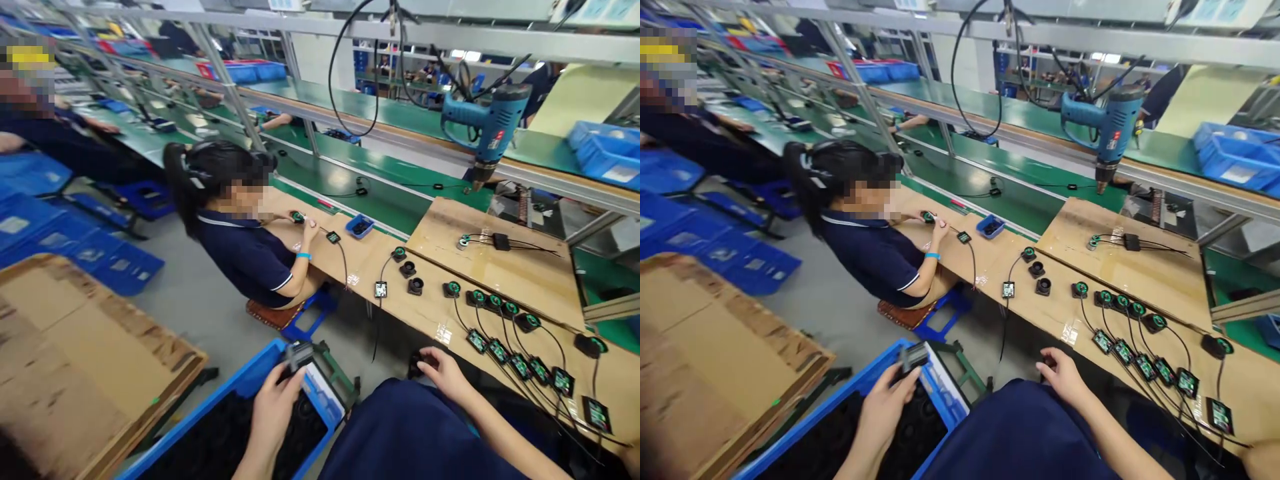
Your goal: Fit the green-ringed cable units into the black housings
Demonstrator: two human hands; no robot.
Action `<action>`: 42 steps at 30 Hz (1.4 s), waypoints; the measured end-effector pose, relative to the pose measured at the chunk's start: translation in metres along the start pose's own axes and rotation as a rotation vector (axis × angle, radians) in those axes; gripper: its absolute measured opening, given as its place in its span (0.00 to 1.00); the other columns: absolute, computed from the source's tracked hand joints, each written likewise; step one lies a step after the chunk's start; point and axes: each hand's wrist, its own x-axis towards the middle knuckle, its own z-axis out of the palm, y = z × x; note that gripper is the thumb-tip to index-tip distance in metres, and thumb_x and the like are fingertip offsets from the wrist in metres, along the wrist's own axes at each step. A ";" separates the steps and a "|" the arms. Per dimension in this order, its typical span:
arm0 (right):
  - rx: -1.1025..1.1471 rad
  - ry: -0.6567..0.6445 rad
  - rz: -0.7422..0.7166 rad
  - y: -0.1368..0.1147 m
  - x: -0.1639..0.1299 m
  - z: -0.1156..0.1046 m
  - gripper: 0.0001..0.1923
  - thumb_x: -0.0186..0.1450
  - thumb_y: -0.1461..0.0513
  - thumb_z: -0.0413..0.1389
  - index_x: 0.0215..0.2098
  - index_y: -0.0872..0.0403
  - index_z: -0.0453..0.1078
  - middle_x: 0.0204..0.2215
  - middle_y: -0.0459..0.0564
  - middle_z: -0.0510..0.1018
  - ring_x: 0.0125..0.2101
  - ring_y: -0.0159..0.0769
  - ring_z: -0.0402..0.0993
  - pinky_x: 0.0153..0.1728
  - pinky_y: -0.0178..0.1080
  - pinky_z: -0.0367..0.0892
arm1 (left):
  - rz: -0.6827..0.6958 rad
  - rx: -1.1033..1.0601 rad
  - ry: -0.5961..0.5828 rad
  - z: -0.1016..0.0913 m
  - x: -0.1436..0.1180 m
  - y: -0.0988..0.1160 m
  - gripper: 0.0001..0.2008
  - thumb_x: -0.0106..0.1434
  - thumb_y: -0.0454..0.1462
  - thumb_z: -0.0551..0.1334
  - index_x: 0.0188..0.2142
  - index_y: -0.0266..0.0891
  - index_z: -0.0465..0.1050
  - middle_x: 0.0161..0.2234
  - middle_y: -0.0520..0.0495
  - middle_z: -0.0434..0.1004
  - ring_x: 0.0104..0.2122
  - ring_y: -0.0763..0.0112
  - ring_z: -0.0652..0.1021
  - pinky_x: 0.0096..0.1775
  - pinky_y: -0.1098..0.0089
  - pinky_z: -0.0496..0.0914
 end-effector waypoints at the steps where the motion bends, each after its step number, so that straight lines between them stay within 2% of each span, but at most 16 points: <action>1: 0.033 -0.026 -0.054 -0.020 0.012 0.000 0.21 0.63 0.51 0.58 0.51 0.53 0.72 0.45 0.56 0.79 0.43 0.45 0.76 0.47 0.49 0.72 | -0.018 -0.133 -0.150 0.028 -0.008 0.019 0.32 0.50 0.54 0.71 0.47 0.37 0.70 0.23 0.56 0.67 0.23 0.72 0.70 0.27 0.70 0.65; 4: 0.125 -0.087 -0.202 -0.065 0.038 -0.008 0.28 0.61 0.52 0.63 0.57 0.51 0.68 0.57 0.57 0.71 0.52 0.46 0.72 0.51 0.50 0.70 | -0.137 -0.519 -0.482 0.106 -0.026 0.063 0.24 0.54 0.46 0.73 0.45 0.41 0.68 0.28 0.55 0.67 0.24 0.77 0.68 0.26 0.74 0.62; 6: 0.193 -0.104 -0.256 -0.077 0.049 -0.019 0.29 0.61 0.53 0.64 0.58 0.51 0.65 0.60 0.58 0.69 0.54 0.46 0.71 0.52 0.50 0.70 | -0.242 -0.695 -0.634 0.149 -0.035 0.079 0.21 0.56 0.42 0.73 0.45 0.43 0.68 0.33 0.54 0.68 0.26 0.78 0.69 0.27 0.74 0.62; 8: 0.241 -0.082 -0.267 -0.076 0.058 -0.033 0.23 0.63 0.53 0.62 0.53 0.51 0.65 0.57 0.57 0.71 0.51 0.44 0.72 0.51 0.48 0.70 | -0.330 -0.796 -0.725 0.184 -0.039 0.088 0.18 0.58 0.40 0.72 0.44 0.43 0.68 0.35 0.53 0.69 0.27 0.78 0.70 0.28 0.74 0.63; 11: 0.249 -0.018 -0.236 -0.061 0.075 -0.060 0.13 0.65 0.53 0.59 0.41 0.52 0.65 0.51 0.54 0.75 0.45 0.40 0.74 0.46 0.44 0.70 | -0.415 -0.863 -0.775 0.225 -0.037 0.095 0.16 0.60 0.40 0.71 0.44 0.43 0.68 0.38 0.52 0.71 0.29 0.77 0.71 0.30 0.73 0.65; 13: 0.240 -0.016 -0.212 -0.047 0.088 -0.077 0.13 0.65 0.53 0.59 0.36 0.52 0.64 0.49 0.54 0.76 0.41 0.38 0.74 0.42 0.42 0.70 | -0.456 -0.882 -0.769 0.248 -0.031 0.097 0.16 0.61 0.41 0.71 0.44 0.44 0.68 0.41 0.51 0.72 0.29 0.77 0.71 0.31 0.73 0.65; 18: 0.219 -0.034 -0.153 -0.010 0.115 -0.105 0.13 0.63 0.53 0.60 0.33 0.53 0.66 0.51 0.56 0.75 0.41 0.40 0.74 0.42 0.42 0.70 | -0.560 -0.866 -0.735 0.297 -0.016 0.098 0.18 0.60 0.44 0.72 0.44 0.42 0.68 0.36 0.50 0.71 0.28 0.78 0.70 0.29 0.76 0.64; 23: 0.344 -0.053 -0.080 0.017 0.129 -0.108 0.14 0.60 0.56 0.63 0.35 0.52 0.64 0.46 0.53 0.75 0.32 0.34 0.72 0.34 0.39 0.70 | -0.633 -0.820 -0.767 0.320 -0.005 0.104 0.20 0.61 0.47 0.70 0.46 0.40 0.70 0.33 0.50 0.69 0.28 0.78 0.70 0.26 0.78 0.62; 26: 0.346 -0.047 -0.113 0.022 0.135 -0.110 0.12 0.60 0.57 0.63 0.34 0.53 0.65 0.44 0.52 0.75 0.32 0.34 0.71 0.33 0.38 0.68 | -0.660 -0.825 -0.783 0.326 0.002 0.110 0.20 0.61 0.48 0.70 0.45 0.39 0.71 0.32 0.50 0.69 0.29 0.77 0.71 0.27 0.78 0.63; 30: 0.219 -0.061 -0.169 0.022 0.142 -0.114 0.13 0.60 0.57 0.64 0.31 0.53 0.64 0.37 0.49 0.73 0.34 0.36 0.69 0.34 0.38 0.65 | -0.719 -0.831 -0.818 0.332 0.011 0.115 0.20 0.64 0.48 0.66 0.50 0.38 0.71 0.38 0.46 0.73 0.30 0.78 0.72 0.29 0.78 0.65; 32: 0.162 -0.041 -0.149 0.023 0.145 -0.112 0.17 0.58 0.57 0.66 0.30 0.52 0.61 0.32 0.47 0.71 0.33 0.37 0.68 0.34 0.37 0.63 | -0.763 -0.826 -0.850 0.334 0.017 0.117 0.21 0.66 0.48 0.64 0.52 0.37 0.71 0.40 0.44 0.74 0.30 0.77 0.72 0.30 0.77 0.66; 35: 0.144 0.039 -0.075 0.026 0.149 -0.102 0.23 0.55 0.54 0.69 0.29 0.51 0.58 0.30 0.45 0.70 0.30 0.36 0.65 0.32 0.37 0.61 | -0.804 -0.822 -0.896 0.335 0.030 0.121 0.21 0.68 0.48 0.63 0.52 0.34 0.71 0.38 0.43 0.75 0.30 0.76 0.73 0.31 0.76 0.66; 40: 0.148 0.167 0.023 0.012 0.158 -0.086 0.26 0.52 0.50 0.70 0.28 0.50 0.57 0.29 0.46 0.71 0.29 0.36 0.65 0.29 0.36 0.60 | -0.821 -0.774 -0.960 0.332 0.060 0.131 0.19 0.68 0.47 0.62 0.48 0.34 0.72 0.34 0.44 0.74 0.30 0.72 0.75 0.31 0.74 0.66; 42: 0.177 0.172 0.019 0.002 0.159 -0.082 0.22 0.55 0.50 0.67 0.28 0.51 0.59 0.35 0.50 0.75 0.34 0.39 0.69 0.33 0.38 0.64 | -0.832 -0.753 -0.972 0.327 0.072 0.133 0.18 0.68 0.47 0.62 0.47 0.34 0.73 0.35 0.43 0.75 0.30 0.72 0.75 0.32 0.74 0.67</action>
